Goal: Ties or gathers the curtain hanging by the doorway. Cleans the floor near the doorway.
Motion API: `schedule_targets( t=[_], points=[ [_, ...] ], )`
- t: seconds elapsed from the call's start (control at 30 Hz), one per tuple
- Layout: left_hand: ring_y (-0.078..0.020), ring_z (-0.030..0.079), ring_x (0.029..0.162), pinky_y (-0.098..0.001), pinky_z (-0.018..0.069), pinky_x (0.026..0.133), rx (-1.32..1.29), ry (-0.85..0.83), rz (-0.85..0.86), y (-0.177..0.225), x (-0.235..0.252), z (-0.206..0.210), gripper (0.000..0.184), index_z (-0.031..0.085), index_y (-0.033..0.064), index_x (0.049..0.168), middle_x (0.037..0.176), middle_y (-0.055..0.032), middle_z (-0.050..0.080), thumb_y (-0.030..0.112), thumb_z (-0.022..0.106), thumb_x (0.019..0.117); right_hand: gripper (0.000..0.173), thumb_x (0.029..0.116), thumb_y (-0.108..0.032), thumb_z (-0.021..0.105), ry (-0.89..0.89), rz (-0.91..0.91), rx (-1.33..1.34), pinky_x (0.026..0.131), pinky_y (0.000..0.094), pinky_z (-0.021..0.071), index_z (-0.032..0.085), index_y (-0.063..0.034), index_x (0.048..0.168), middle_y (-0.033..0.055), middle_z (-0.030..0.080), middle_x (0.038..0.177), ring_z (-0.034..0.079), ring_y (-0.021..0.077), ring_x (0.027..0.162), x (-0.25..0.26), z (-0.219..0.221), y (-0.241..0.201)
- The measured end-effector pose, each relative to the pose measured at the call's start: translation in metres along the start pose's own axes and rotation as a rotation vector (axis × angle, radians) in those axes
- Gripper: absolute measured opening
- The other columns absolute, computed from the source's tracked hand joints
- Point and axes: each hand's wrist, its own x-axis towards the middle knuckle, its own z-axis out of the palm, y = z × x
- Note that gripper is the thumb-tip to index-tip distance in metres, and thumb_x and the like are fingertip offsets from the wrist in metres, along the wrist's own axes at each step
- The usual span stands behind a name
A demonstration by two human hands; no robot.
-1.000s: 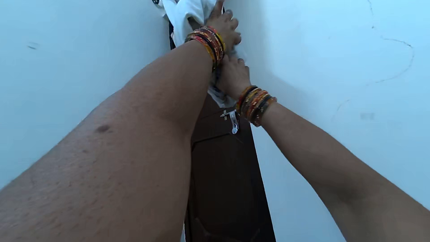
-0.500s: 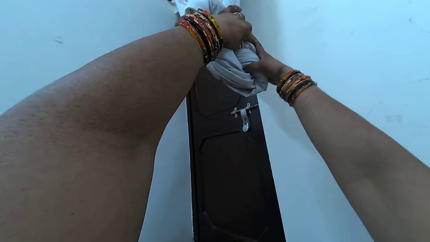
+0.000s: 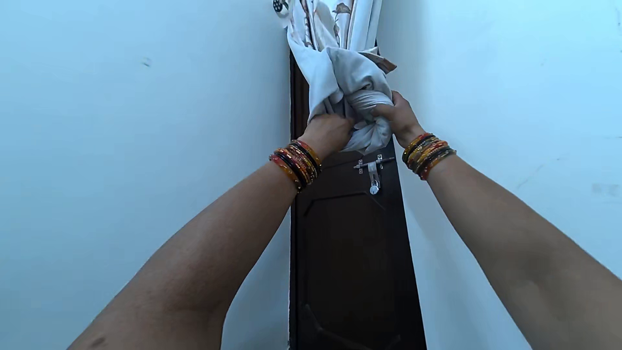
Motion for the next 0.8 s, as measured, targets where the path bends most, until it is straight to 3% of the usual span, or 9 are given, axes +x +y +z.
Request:
schedule_targets(
  t=[0.07,0.13,0.2,0.3,0.43,0.6,0.63,0.73,0.8],
  points=[
    [-0.0461,0.063,0.119,-0.0676,0.0501,0.090,0.032,-0.116,-0.037,-0.006,0.000,0.003,0.051,0.048,0.0258,0.154,0.133,-0.0217,0.064,0.014,0.049,0.1048,0.068,0.0805,-0.016,0.072,0.015,0.009,0.160,0.086,0.0402,0.0577,0.047,-0.0054,0.143,0.0140,0.066,0.120,0.067,0.0203,0.103,0.000,0.008,0.002],
    [-0.0491,0.056,0.128,-0.0725,0.0471,0.093,0.025,-0.142,-0.130,-0.015,0.007,0.004,0.064,0.040,0.0255,0.159,0.145,-0.0233,0.056,0.009,0.055,0.0991,0.068,0.0802,-0.014,0.070,-0.014,0.022,0.323,0.084,0.0393,0.0594,0.045,-0.0068,0.143,0.0128,0.066,0.119,0.068,0.0198,0.102,0.000,0.016,0.006],
    [-0.0523,0.053,0.130,-0.0767,0.0441,0.094,-0.004,-0.132,-0.215,-0.021,0.021,-0.003,0.056,0.050,0.0123,0.151,0.142,-0.0283,0.055,0.013,0.060,0.0960,0.054,0.0823,-0.011,0.067,-0.057,0.028,0.440,0.082,0.0392,0.0593,0.050,-0.0066,0.133,0.0112,0.067,0.111,0.068,0.0194,0.098,0.002,0.021,0.003],
    [-0.0524,0.057,0.124,-0.0751,0.0406,0.097,-0.081,-0.240,-0.208,-0.019,0.037,-0.038,0.037,0.063,-0.0110,0.122,0.126,-0.0349,0.062,0.020,0.053,0.1040,0.028,0.0879,-0.010,0.057,-0.116,0.042,0.582,0.081,0.0371,0.0583,0.056,-0.0090,0.116,0.0066,0.067,0.100,0.068,0.0165,0.093,-0.002,0.015,0.000],
    [-0.0397,0.058,0.125,-0.0627,0.0417,0.106,-0.512,0.010,-0.273,-0.019,0.050,-0.055,0.035,0.066,-0.0064,0.120,0.127,-0.0264,0.064,0.023,0.059,0.1015,0.016,0.0945,-0.014,0.046,-0.122,0.021,0.721,0.086,0.0390,0.0570,0.058,-0.0119,0.106,0.0047,0.067,0.100,0.067,0.0163,0.096,-0.007,0.002,-0.007],
    [-0.0161,0.064,0.092,-0.0364,0.0561,0.079,-1.374,0.156,-0.384,0.001,0.045,-0.031,0.020,0.059,0.0053,0.114,0.101,-0.0077,0.063,0.010,0.055,0.0955,0.020,0.0910,-0.013,0.051,-0.056,0.041,0.641,0.080,0.0385,0.0584,0.057,-0.0097,0.110,0.0062,0.067,0.098,0.068,0.0168,0.092,-0.011,0.005,0.000],
    [-0.0184,0.063,0.094,-0.0377,0.0549,0.081,-1.211,0.109,-0.370,0.002,0.044,-0.027,0.019,0.060,0.0007,0.112,0.102,-0.0109,0.064,0.008,0.055,0.0955,0.026,0.0900,-0.012,0.053,-0.053,0.046,0.618,0.080,0.0380,0.0587,0.055,-0.0091,0.116,0.0067,0.067,0.101,0.068,0.0168,0.093,-0.013,0.005,0.003],
    [-0.0418,0.061,0.119,-0.0643,0.0450,0.099,-0.496,-0.153,-0.330,0.006,0.044,-0.025,0.037,0.066,-0.0102,0.112,0.121,-0.0290,0.066,0.023,0.053,0.1056,0.046,0.0870,-0.011,0.059,-0.054,0.039,0.578,0.085,0.0383,0.0581,0.047,-0.0090,0.131,0.0093,0.065,0.113,0.067,0.0183,0.101,-0.013,0.007,0.013],
    [-0.0432,0.058,0.125,-0.0656,0.0409,0.103,-0.419,-0.213,-0.378,0.008,0.044,-0.023,0.045,0.066,-0.0098,0.117,0.127,-0.0301,0.063,0.030,0.048,0.1089,0.056,0.0834,-0.012,0.062,-0.050,0.039,0.554,0.087,0.0393,0.0573,0.044,-0.0094,0.137,0.0102,0.063,0.119,0.065,0.0189,0.106,-0.011,0.007,0.021]
  ],
)
